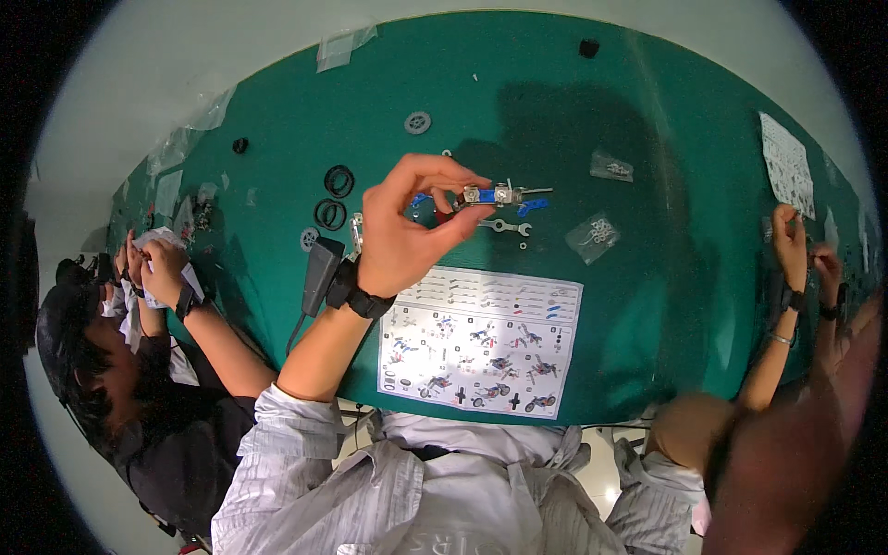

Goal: The person joins a blue plastic piece to a metal bracket using a screw and nut, then uses a small wrench to tighten the assembly.

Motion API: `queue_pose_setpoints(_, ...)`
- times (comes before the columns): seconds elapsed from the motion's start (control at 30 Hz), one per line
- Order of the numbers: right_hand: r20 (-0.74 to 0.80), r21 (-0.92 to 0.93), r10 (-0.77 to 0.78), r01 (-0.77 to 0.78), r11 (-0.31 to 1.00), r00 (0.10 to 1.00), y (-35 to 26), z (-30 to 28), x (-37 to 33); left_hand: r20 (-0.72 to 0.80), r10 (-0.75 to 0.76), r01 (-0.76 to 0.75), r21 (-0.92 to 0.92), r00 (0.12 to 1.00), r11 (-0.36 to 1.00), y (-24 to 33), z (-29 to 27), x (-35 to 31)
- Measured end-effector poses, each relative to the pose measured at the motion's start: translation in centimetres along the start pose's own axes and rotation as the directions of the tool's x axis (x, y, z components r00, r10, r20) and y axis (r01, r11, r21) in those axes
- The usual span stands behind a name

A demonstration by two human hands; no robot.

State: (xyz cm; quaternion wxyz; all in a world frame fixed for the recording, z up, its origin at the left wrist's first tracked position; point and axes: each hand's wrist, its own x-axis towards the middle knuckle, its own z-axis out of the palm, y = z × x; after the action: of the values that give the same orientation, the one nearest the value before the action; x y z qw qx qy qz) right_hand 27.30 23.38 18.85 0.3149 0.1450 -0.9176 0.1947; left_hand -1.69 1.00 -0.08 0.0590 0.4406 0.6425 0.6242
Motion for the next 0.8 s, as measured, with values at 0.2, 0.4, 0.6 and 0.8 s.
queue_pose_setpoints(0.2,0.097,0.512,0.599,-0.555,0.655,0.795,5.7,21.5,0.8,0.144,-0.138,0.145,-0.040,0.980,0.989,0.4,-1.1,-1.3)
queue_pose_setpoints(0.4,0.215,0.754,0.594,-0.518,0.404,0.775,5.3,23.7,-1.1,0.232,-0.137,0.166,-0.109,0.963,0.980,-0.2,-0.4,-1.5)
queue_pose_setpoints(0.6,0.260,0.792,0.679,-0.554,0.257,0.687,5.1,23.8,-1.4,0.266,-0.124,0.138,-0.036,0.956,0.990,-0.3,-0.1,-1.3)
queue_pose_setpoints(0.8,0.187,0.735,0.643,-0.540,0.409,0.742,5.5,24.2,-1.6,0.138,0.039,-0.051,0.084,0.990,0.995,-0.3,0.0,-1.1)
